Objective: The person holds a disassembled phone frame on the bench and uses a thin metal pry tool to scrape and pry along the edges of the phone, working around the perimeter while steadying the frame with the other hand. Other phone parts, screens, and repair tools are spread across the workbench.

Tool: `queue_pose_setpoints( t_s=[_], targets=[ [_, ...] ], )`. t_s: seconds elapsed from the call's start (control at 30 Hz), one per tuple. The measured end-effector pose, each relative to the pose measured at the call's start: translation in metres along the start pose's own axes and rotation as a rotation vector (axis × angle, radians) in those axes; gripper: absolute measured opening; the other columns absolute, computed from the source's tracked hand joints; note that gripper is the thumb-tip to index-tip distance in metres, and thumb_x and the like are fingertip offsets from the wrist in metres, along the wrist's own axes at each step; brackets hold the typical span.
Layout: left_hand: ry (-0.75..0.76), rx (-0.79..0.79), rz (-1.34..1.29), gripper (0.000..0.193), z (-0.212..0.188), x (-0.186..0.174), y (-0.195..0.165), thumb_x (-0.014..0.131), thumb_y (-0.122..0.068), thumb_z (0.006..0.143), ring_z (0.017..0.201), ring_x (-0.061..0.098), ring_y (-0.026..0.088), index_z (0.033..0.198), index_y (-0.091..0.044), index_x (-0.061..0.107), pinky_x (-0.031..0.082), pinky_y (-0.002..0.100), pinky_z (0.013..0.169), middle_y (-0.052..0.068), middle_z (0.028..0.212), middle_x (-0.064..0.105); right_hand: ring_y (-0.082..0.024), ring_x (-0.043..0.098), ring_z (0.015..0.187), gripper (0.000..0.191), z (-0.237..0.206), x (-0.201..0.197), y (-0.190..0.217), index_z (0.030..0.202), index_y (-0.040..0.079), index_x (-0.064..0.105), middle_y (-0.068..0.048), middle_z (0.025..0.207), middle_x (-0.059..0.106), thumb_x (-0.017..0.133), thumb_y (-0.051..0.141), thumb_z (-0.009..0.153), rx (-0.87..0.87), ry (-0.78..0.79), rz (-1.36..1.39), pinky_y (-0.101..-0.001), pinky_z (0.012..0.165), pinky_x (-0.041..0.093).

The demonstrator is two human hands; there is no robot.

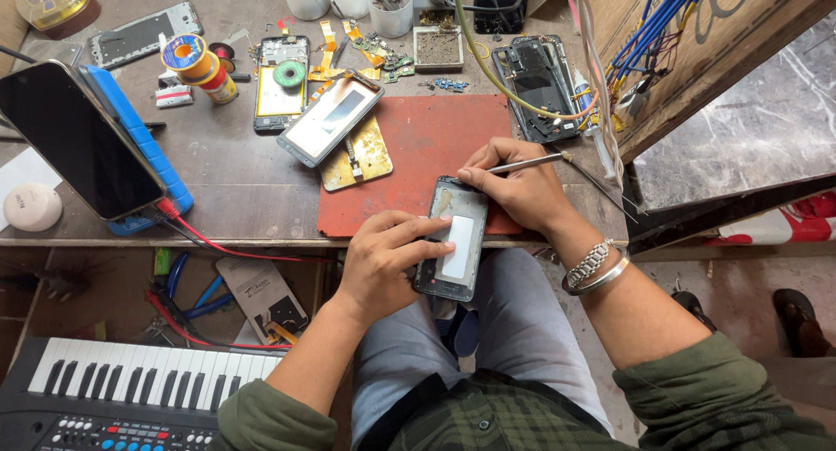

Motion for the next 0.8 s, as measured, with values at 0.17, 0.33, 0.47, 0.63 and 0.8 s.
queue_pose_setpoints(
  t_s=[0.17,0.33,0.47,0.63,0.8],
  targets=[
    [-0.009,-0.006,-0.011,0.037,0.0004,-0.0003,0.0002,0.082,-0.014,0.064,0.098,0.067,0.023,0.101,-0.019,0.078,0.054,0.037,0.09,-0.001,0.123,0.073,-0.008,0.069,0.077,0.012,-0.0007,0.0012,0.0014,0.086,0.0,0.073,-0.004,0.086,0.077,0.078,0.012,0.088,-0.04,-0.024,-0.143,-0.0254,0.069,0.055],
    [-0.001,-0.006,-0.001,0.037,-0.0003,-0.0006,0.0002,0.082,-0.013,0.064,0.098,0.068,0.023,0.1,-0.019,0.078,0.054,0.037,0.09,-0.002,0.124,0.073,-0.008,0.068,0.077,0.012,0.0003,0.0009,0.0021,0.085,0.0,0.073,-0.006,0.087,0.077,0.078,0.011,0.089,-0.017,-0.011,-0.068,-0.0259,0.069,0.055],
    [-0.002,-0.006,-0.001,0.036,-0.0003,-0.0006,0.0005,0.082,-0.014,0.065,0.098,0.068,0.023,0.101,-0.02,0.077,0.054,0.037,0.09,-0.002,0.124,0.073,-0.009,0.069,0.078,0.009,-0.0007,0.0016,0.0038,0.087,0.001,0.075,-0.007,0.088,0.078,0.078,0.01,0.087,-0.02,-0.012,-0.124,-0.0258,0.071,0.056],
    [-0.004,-0.005,0.002,0.037,0.0001,-0.0001,0.0005,0.082,-0.015,0.064,0.098,0.068,0.023,0.101,-0.019,0.077,0.054,0.038,0.09,-0.001,0.124,0.073,-0.008,0.07,0.08,0.009,0.0006,0.0041,0.002,0.086,0.0,0.074,-0.006,0.09,0.078,0.077,0.009,0.087,-0.015,0.019,-0.045,-0.0252,0.072,0.057],
    [0.002,-0.002,-0.005,0.037,0.0,-0.0005,0.0004,0.083,-0.014,0.065,0.099,0.068,0.023,0.101,-0.019,0.077,0.054,0.037,0.091,-0.001,0.124,0.073,-0.01,0.067,0.076,0.012,0.0001,-0.0007,0.0016,0.084,-0.001,0.073,-0.009,0.086,0.077,0.079,0.008,0.088,-0.008,-0.021,-0.094,-0.0269,0.068,0.054]
  ],
)
Point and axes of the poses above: each hand's wrist, its own z-axis towards the middle knuckle, its own x-axis out of the palm, y = z × x, the point moved 7 cm from there along z, towards the middle knuckle
